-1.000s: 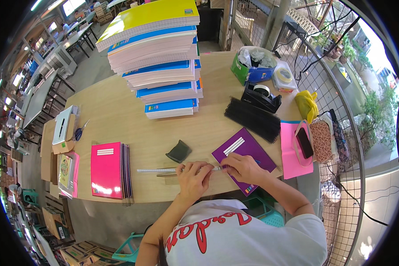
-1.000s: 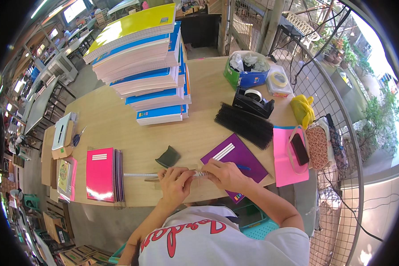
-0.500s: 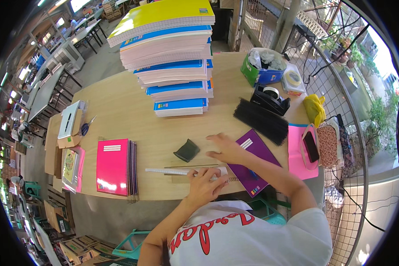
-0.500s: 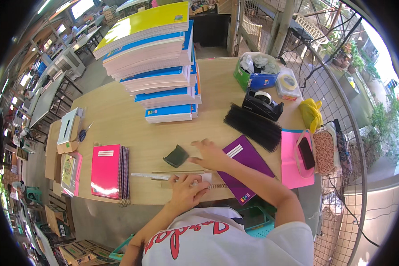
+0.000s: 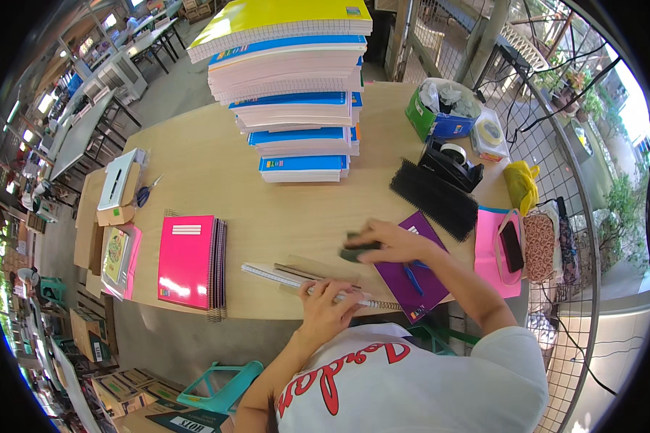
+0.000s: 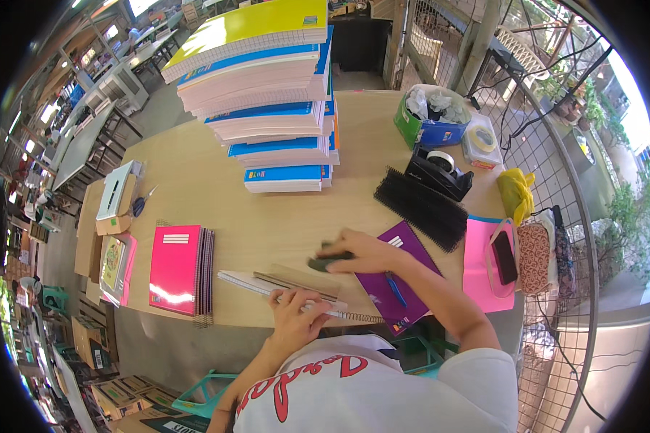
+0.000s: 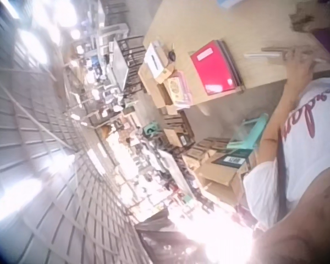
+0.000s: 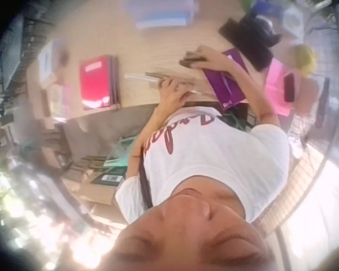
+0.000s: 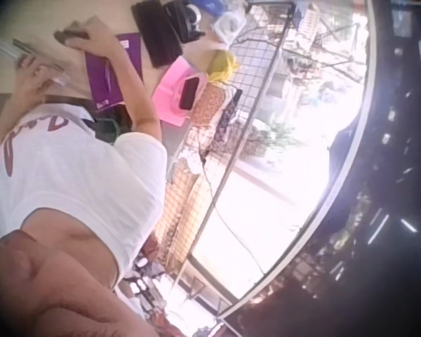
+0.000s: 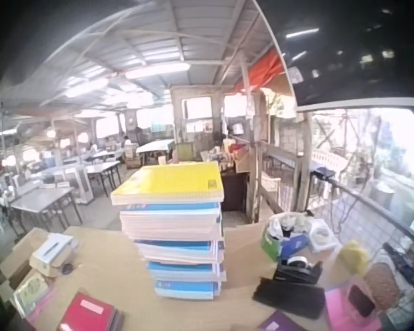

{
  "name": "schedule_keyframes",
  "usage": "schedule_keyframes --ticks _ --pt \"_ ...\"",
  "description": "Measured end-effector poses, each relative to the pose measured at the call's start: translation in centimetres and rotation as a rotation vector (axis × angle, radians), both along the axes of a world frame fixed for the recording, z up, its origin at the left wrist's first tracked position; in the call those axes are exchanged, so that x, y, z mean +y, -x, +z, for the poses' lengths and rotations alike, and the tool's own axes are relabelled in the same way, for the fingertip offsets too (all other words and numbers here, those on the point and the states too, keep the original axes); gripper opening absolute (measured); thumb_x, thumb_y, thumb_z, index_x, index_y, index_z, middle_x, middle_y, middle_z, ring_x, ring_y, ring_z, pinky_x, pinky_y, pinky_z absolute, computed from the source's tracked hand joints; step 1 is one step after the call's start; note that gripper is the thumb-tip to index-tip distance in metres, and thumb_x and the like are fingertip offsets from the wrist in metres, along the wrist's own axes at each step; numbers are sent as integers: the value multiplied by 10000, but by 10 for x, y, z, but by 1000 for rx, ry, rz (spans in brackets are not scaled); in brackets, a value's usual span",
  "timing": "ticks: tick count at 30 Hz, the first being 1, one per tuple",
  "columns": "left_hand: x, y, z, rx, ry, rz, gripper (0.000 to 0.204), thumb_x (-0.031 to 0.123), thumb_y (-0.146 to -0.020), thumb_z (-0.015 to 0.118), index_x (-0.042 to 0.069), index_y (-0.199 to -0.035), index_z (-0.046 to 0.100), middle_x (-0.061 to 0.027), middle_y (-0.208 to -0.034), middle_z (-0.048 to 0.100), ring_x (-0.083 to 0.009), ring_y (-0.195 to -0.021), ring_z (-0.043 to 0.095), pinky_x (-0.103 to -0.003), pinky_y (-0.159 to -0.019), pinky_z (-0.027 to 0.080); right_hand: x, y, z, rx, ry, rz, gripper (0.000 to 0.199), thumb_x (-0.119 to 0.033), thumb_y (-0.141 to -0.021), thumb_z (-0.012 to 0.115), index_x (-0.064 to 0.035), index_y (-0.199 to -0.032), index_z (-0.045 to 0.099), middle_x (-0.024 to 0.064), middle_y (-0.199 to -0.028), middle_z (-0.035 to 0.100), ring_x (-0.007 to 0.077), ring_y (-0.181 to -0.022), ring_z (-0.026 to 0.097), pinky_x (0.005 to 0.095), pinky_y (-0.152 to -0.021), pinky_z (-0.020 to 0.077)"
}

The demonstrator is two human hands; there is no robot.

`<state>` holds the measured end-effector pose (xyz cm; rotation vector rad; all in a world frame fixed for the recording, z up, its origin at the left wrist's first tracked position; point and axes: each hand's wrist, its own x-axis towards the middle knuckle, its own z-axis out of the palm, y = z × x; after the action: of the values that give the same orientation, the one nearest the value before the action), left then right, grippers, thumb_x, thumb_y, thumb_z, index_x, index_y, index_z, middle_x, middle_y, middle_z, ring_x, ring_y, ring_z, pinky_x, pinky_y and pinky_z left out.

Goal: The person takes spiral notebooks from a stack, uses a tool to cut or trim the ends of the spiral binding, and smooths the binding by hand.

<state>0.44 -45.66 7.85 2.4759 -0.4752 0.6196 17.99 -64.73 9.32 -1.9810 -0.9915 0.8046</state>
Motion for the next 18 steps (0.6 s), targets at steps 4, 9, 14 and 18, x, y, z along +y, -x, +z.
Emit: schedule_keyframes --ticks 4,9,14,18 --pt "-2 -4 -7 41 2 9 292 197 -628 811 224 -869 648 47 -945 627 -183 -895 570 -425 -857 311 -51 42 2 575 -484 223 467 -435 -868 681 -156 -1241 696 160 -1056 595 301 -1053 580 394 -879 466" --pt "5 -6 -4 82 -37 -38 353 232 -678 815 188 -969 622 29 -964 627 -196 -875 571 -417 -831 317 -51 58 12 246 -332 176 553 -483 -827 649 -94 -1215 711 143 -1062 598 298 -994 587 387 -891 448" --pt "4 -4 0 99 33 -31 453 272 -698 832 159 -1063 588 1 -1018 632 -216 -912 588 -426 -836 318 -54 44 20 343 -616 119 493 -423 -854 659 -105 -1227 702 159 -1035 588 304 -1001 564 388 -883 446" --pt "4 -6 -3 73 25 -55 680 237 -635 884 144 -1177 484 -24 -1036 633 -238 -929 601 -459 -831 323 -47 57 13 -150 127 69 533 -485 -873 626 -95 -1229 698 148 -1090 611 274 -1000 577 365 -879 443"
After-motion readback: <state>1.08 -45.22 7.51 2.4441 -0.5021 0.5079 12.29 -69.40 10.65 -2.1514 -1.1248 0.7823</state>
